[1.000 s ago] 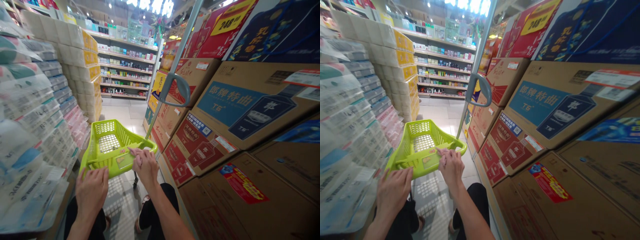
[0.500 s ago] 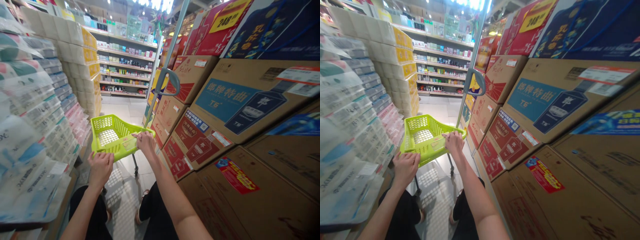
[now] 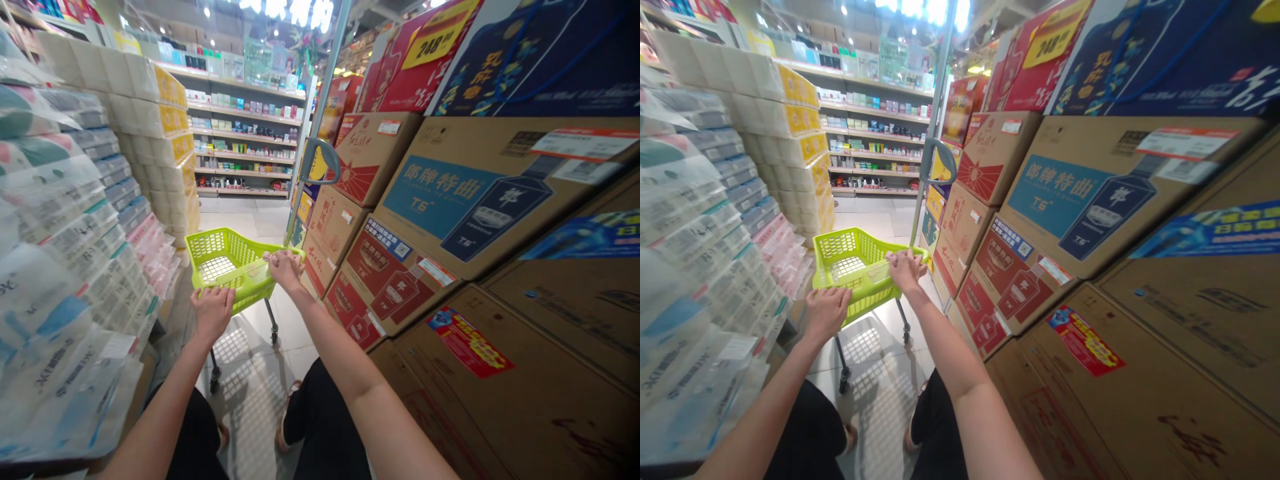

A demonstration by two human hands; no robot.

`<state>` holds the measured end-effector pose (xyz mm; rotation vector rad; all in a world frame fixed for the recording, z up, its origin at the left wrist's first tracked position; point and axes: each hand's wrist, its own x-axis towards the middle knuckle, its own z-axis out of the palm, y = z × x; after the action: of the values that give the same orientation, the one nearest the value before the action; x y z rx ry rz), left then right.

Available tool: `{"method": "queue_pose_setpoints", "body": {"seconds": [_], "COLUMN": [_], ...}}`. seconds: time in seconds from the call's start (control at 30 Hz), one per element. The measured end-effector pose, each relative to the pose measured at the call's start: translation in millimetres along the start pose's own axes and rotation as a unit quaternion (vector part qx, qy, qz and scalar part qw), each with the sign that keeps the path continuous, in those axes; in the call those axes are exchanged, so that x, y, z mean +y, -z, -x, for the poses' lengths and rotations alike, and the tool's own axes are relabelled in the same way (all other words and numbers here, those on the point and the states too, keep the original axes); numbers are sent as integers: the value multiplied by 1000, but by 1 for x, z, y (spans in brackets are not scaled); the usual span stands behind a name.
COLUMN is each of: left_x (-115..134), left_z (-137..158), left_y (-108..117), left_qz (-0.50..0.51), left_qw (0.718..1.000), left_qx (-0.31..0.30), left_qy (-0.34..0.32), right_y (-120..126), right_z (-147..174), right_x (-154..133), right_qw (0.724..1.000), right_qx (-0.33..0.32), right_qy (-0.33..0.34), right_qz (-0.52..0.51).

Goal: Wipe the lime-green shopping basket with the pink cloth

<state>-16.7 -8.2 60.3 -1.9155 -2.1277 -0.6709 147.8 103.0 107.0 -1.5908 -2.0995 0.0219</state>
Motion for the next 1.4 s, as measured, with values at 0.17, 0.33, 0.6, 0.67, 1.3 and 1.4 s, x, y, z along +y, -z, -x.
{"method": "queue_pose_setpoints", "body": {"seconds": [0.17, 0.33, 0.6, 0.67, 1.3, 1.4], "left_x": [5, -9, 10, 11, -9, -25], "left_z": [-8, -10, -28, -32, -43, -43], "left_y": [-5, -4, -6, -7, -9, -9], "left_qz": [0, 6, 0, 2, 179, 256], "left_qw": [1000, 1000, 998, 998, 979, 961], "left_qx": [-22, -29, -61, -62, -102, -104], "left_qy": [6, -4, 30, 25, 10, 24], "right_y": [-33, -40, -80, -96, -98, -100], "right_z": [50, 44, 46, 59, 71, 74], "right_x": [-54, -25, -41, -56, -38, -41], "right_qw": [994, 981, 913, 909, 958, 954], "right_qx": [31, 84, 254, 255, 204, 213], "right_qy": [33, 44, -201, -179, -103, -91], "right_qz": [-98, -171, -249, -277, -175, -190]}}
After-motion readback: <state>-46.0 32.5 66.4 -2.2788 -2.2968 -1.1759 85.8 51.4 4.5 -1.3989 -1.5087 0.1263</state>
